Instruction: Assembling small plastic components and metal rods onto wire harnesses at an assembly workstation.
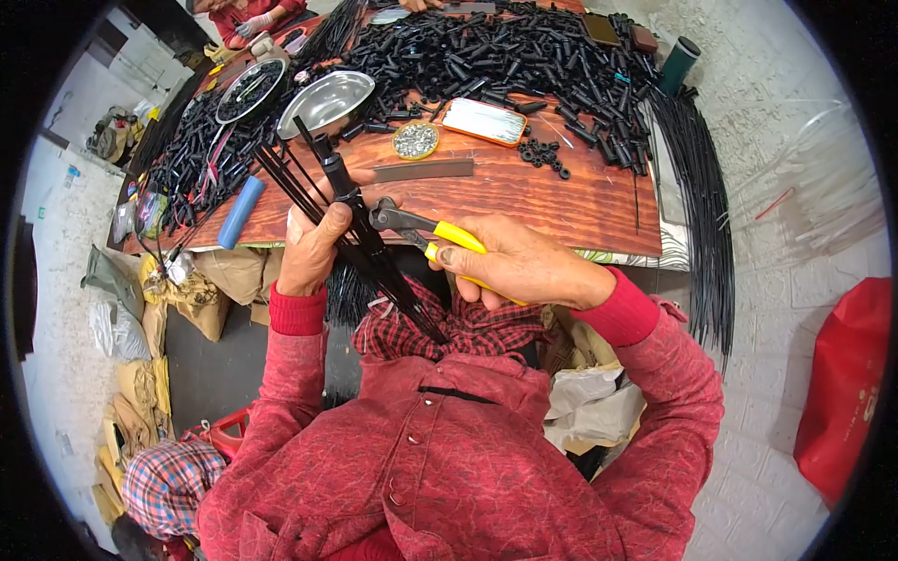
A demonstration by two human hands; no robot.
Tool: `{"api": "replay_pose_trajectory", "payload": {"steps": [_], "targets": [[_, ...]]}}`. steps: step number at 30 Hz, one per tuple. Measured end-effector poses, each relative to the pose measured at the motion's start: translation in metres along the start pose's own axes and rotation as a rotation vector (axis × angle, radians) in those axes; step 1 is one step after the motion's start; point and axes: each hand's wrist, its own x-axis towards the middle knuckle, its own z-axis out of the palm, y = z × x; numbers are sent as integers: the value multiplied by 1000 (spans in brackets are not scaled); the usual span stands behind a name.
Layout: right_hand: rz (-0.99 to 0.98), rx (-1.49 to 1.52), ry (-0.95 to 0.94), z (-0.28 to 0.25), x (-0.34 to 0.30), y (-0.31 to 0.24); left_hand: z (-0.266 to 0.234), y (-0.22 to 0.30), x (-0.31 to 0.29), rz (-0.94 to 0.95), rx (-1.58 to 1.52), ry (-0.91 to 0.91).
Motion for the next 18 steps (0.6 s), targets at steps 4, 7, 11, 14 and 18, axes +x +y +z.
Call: {"api": "replay_pose_trajectory", "payload": {"steps": [4,7,11,14,18], "targets": [[-23,23,28,0,0,-1,0,6,0,24,95,23],[-65,38,9,-4,3,7,3,6,1,11,-29,-1],[-71,64,-21,-3,3,6,-2,5,1,-13,-62,-27],[-64,32,-39,-3,5,5,-3,3,1,-35,-84,-24],[-61,40,-41,-5,8,7,-6,2,2,-24,-73,-26]]}}
